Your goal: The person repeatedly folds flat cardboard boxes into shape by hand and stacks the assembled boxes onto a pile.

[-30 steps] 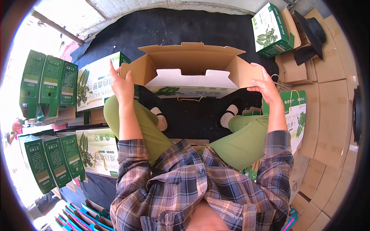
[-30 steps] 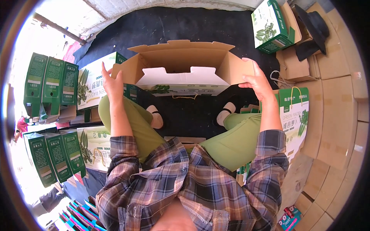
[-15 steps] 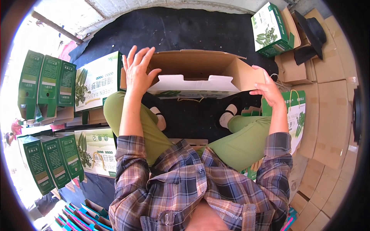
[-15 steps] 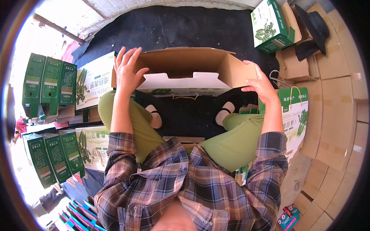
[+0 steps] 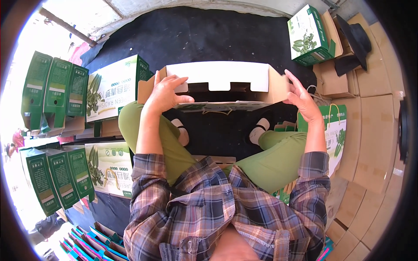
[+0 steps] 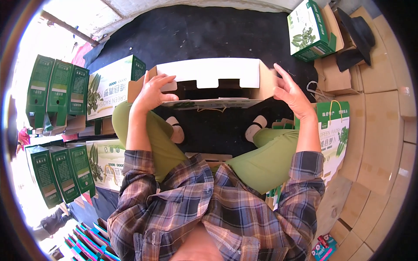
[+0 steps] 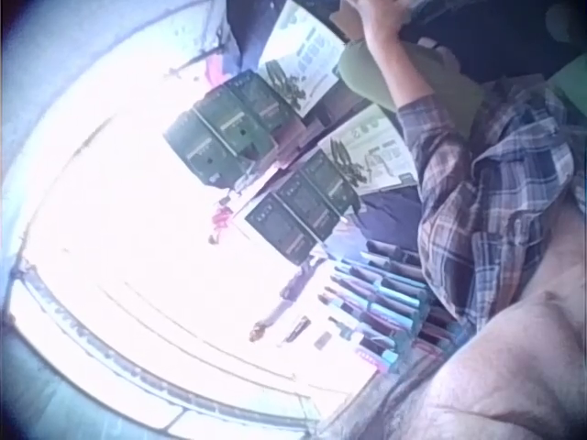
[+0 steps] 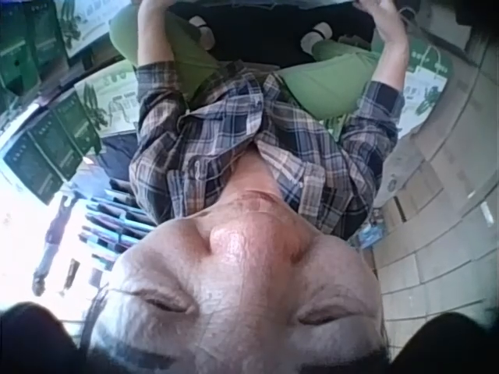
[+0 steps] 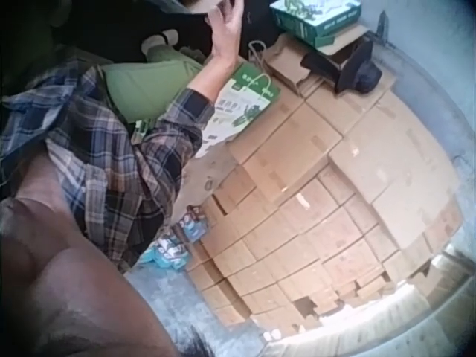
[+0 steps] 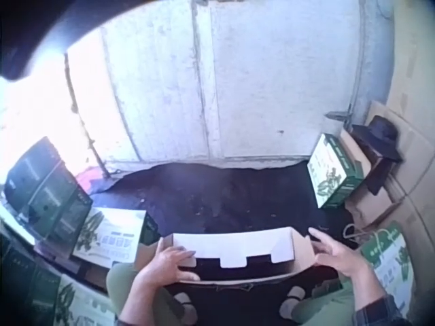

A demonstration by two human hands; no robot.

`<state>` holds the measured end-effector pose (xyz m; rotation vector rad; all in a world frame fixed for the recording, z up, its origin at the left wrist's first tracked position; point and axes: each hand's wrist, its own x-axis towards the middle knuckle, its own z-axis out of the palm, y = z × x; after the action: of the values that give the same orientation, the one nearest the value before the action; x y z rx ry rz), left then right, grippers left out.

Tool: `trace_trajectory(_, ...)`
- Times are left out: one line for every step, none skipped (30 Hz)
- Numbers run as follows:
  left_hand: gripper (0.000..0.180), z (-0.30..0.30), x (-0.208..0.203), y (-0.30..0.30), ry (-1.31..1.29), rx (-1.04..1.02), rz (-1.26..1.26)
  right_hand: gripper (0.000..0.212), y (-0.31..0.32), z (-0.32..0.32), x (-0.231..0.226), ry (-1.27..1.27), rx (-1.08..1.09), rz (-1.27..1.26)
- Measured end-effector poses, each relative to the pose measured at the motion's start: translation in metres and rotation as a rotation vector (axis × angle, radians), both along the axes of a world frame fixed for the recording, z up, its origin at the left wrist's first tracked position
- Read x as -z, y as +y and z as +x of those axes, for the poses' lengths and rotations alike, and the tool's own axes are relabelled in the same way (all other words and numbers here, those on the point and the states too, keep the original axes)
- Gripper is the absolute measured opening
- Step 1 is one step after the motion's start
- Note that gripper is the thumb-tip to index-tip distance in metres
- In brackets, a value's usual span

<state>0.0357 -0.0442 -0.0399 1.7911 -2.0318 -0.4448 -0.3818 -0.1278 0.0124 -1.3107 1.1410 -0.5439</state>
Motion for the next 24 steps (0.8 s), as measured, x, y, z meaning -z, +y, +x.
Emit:
trace_trajectory(0.079, -0.001, 0.000, 0.001, -0.001, -0.008, 0.001, 0.063, 0.001, 0.005, -0.001, -0.083, -0.030, 0.000)
trace_trajectory(0.079, -0.001, -0.001, 0.001, -0.014, 0.003, 0.011, 0.061, 0.001, 0.010, -0.001, -0.167, -0.062, 0.001)
trace_trajectory(0.079, -0.003, -0.002, 0.000, -0.025, 0.022, 0.017, 0.061, -0.001, 0.011, 0.004, -0.167, -0.065, 0.000)
trace_trajectory(0.079, -0.004, -0.001, -0.001, -0.033, 0.032, -0.008, 0.055, -0.005, 0.014, 0.017, -0.009, -0.119, -0.103)
trace_trajectory(0.079, -0.005, 0.001, -0.003, -0.035, 0.027, -0.008, 0.050, -0.008, 0.016, 0.027, 0.149, -0.173, -0.205)
trace_trajectory(0.078, -0.006, -0.001, -0.003, -0.024, 0.028, -0.014, 0.044, -0.006, 0.026, 0.029, 0.241, -0.202, -0.277)
trace_trajectory(0.078, -0.008, -0.003, -0.002, -0.013, 0.029, -0.021, 0.045, -0.005, 0.028, 0.041, 0.470, -0.305, -0.507)
trace_trajectory(0.071, -0.009, -0.005, 0.000, -0.016, 0.017, -0.043, 0.046, -0.003, 0.031, 0.046, 0.547, -0.343, -0.538)
trace_trajectory(0.071, -0.009, -0.008, 0.002, -0.023, 0.002, -0.042, 0.047, -0.002, 0.036, 0.047, 0.623, -0.384, -0.574)
trace_trajectory(0.065, -0.008, -0.010, 0.002, -0.014, -0.014, -0.168, 0.047, -0.002, 0.039, 0.047, 0.614, -0.396, -0.578)
trace_trajectory(0.060, -0.008, -0.012, 0.003, -0.006, -0.028, -0.294, 0.049, -0.004, 0.038, 0.048, 0.630, -0.398, -0.548)
trace_trajectory(0.051, -0.009, -0.019, 0.004, -0.047, -0.072, -0.443, 0.050, -0.004, 0.036, 0.049, 0.649, -0.397, -0.515)
trace_trajectory(0.047, -0.007, -0.026, 0.007, -0.013, -0.112, -0.543, 0.050, -0.004, 0.034, 0.050, 0.643, -0.404, -0.515)
trace_trajectory(0.044, -0.006, -0.031, 0.012, 0.044, -0.189, -0.595, 0.051, -0.005, 0.032, 0.051, 0.659, -0.405, -0.489)
trace_trajectory(0.042, -0.003, -0.034, 0.017, 0.097, -0.270, -0.650, 0.051, -0.005, 0.034, 0.049, 0.673, -0.410, -0.466)
trace_trajectory(0.038, 0.001, -0.035, 0.020, 0.137, -0.334, -0.735, 0.051, -0.004, 0.036, 0.046, 0.671, -0.408, -0.449)
trace_trajectory(0.036, 0.006, -0.033, 0.022, 0.267, -0.410, -0.720, 0.051, -0.004, 0.037, 0.046, 0.665, -0.416, -0.451)
trace_trajectory(0.036, 0.014, -0.027, 0.027, 0.409, -0.473, -0.642, 0.051, -0.004, 0.039, 0.046, 0.658, -0.417, -0.442)
trace_trajectory(0.037, 0.020, -0.021, 0.029, 0.558, -0.529, -0.558, 0.051, -0.005, 0.037, 0.046, 0.658, -0.412, -0.428)
trace_trajectory(0.046, 0.027, -0.016, 0.031, 0.729, -0.496, -0.419, 0.051, -0.006, 0.037, 0.046, 0.655, -0.416, -0.429)
trace_trajectory(0.046, 0.026, -0.014, 0.031, 0.730, -0.497, -0.419, 0.052, -0.006, 0.035, 0.047, 0.630, -0.416, -0.416)
trace_trajectory(0.052, 0.025, -0.012, 0.032, 0.686, -0.314, -0.329, 0.052, -0.007, 0.035, 0.048, 0.606, -0.415, -0.403)
trace_trajectory(0.057, 0.024, -0.010, 0.032, 0.637, -0.132, -0.238, 0.052, -0.007, 0.035, 0.049, 0.607, -0.417, -0.402)
trace_trajectory(0.064, 0.018, -0.005, 0.031, 0.615, -0.048, -0.176, 0.052, -0.008, 0.035, 0.049, 0.606, -0.419, -0.432)
